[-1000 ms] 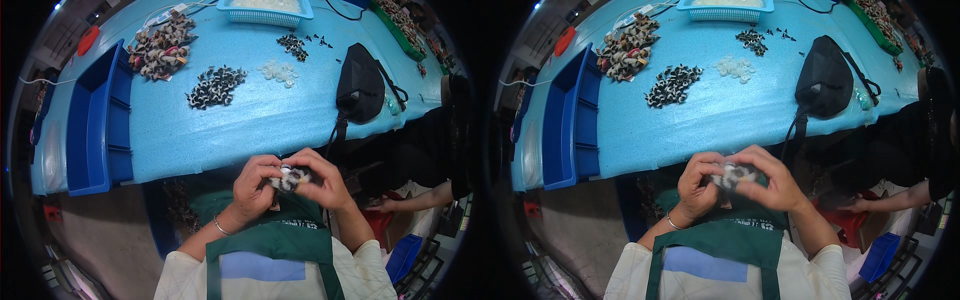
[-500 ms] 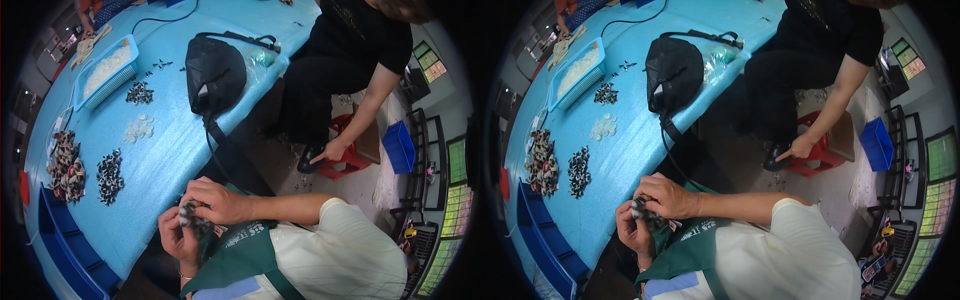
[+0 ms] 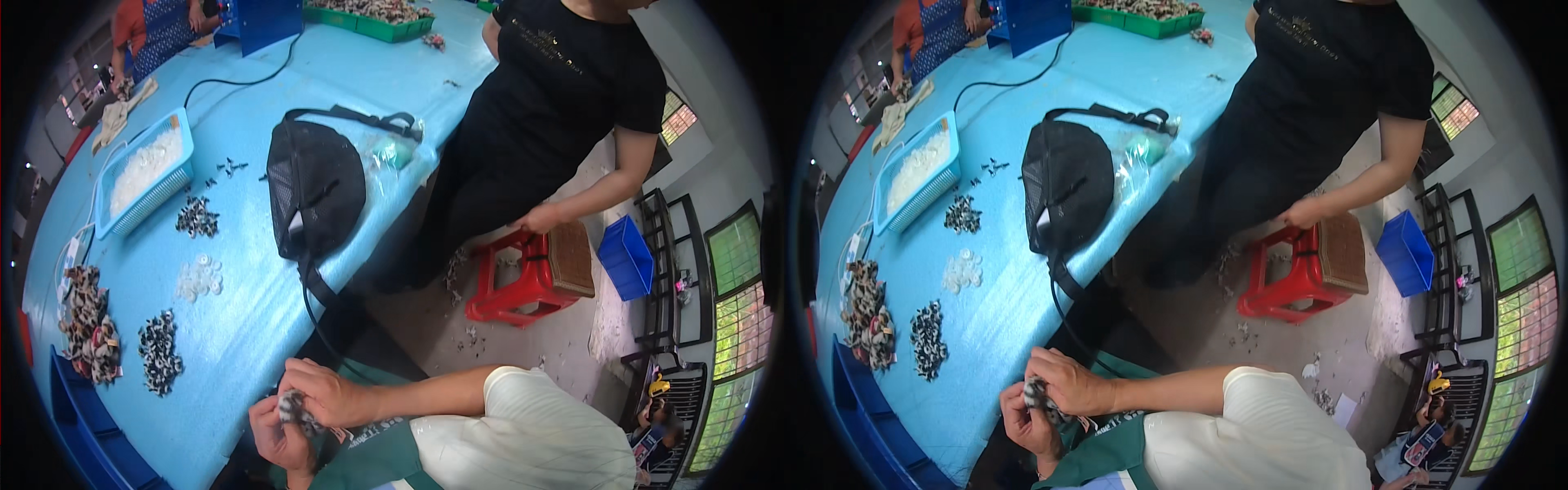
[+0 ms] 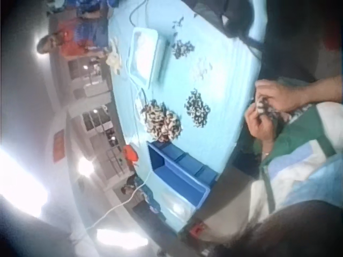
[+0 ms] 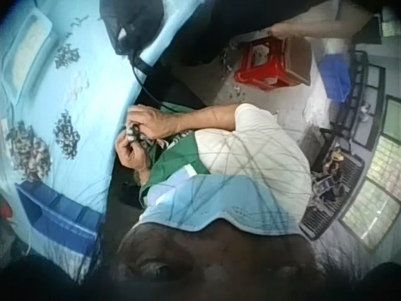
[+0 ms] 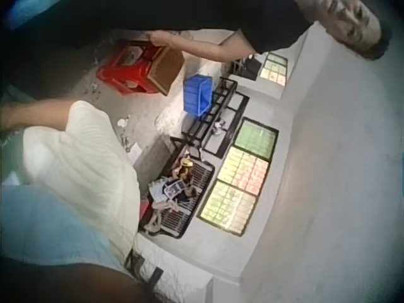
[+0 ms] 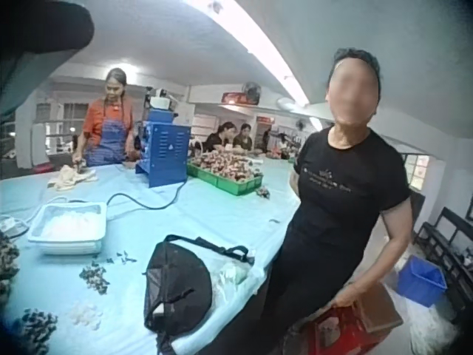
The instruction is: The person attaches plastic eyes and washers to plush toy skins by hand.
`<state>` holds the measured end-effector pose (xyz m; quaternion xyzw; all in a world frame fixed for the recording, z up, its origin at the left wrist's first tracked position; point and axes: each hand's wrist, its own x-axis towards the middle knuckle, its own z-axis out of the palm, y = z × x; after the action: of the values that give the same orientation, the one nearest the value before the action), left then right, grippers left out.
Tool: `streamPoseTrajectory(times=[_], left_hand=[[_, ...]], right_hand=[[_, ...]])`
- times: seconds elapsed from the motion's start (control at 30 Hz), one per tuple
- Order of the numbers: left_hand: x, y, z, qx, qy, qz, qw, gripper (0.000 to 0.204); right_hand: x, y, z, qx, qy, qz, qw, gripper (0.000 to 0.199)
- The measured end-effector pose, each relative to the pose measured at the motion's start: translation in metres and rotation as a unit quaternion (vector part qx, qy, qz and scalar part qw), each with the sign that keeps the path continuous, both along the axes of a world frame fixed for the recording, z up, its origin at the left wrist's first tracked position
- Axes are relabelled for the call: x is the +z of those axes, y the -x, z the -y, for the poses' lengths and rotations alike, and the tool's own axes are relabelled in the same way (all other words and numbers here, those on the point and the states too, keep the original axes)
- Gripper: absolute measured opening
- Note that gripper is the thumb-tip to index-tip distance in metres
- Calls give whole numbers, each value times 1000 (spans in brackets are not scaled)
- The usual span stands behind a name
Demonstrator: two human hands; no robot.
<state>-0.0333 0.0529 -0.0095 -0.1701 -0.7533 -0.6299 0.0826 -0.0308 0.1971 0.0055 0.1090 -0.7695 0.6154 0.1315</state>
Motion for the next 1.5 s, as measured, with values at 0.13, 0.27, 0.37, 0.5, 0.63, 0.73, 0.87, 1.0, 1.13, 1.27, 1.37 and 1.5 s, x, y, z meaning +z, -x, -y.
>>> streamPoseTrajectory(times=[0.13,0.27,0.37,0.5,0.63,0.73,0.87,1.0,1.13,1.27,1.37,1.5], left_hand=[[-10,2,-10,-9,-8,10,1000,7],[-13,5,-7,-5,-75,64,995,3],[1,6,-6,-10,-7,-23,1000,8],[14,4,1,-17,32,-63,997,13],[14,-1,1,14,0,-45,999,11],[13,0,1,24,-53,-1,998,9],[16,0,-4,18,-6,-47,999,9],[8,-4,-7,37,-29,-10,999,9],[11,4,5,16,-138,94,986,6],[20,13,-6,-37,-277,261,924,11],[20,16,5,-88,-373,367,848,14],[13,14,11,-166,-478,448,737,22]], right_hand=[[-5,1,-12,10,-30,3,999,11],[-11,8,-12,56,-50,8,997,9],[12,8,-27,91,-57,13,994,16],[16,4,-19,78,-72,-28,994,25],[18,2,-7,81,-84,-2,993,27],[23,3,-2,71,6,45,996,27],[27,2,-13,70,-86,-13,994,23],[16,-1,-4,31,-67,-14,997,16],[26,16,-6,105,-75,43,991,16],[40,19,-44,122,123,278,945,16],[29,18,-45,116,195,289,930,13],[24,16,-40,111,191,269,937,13]])
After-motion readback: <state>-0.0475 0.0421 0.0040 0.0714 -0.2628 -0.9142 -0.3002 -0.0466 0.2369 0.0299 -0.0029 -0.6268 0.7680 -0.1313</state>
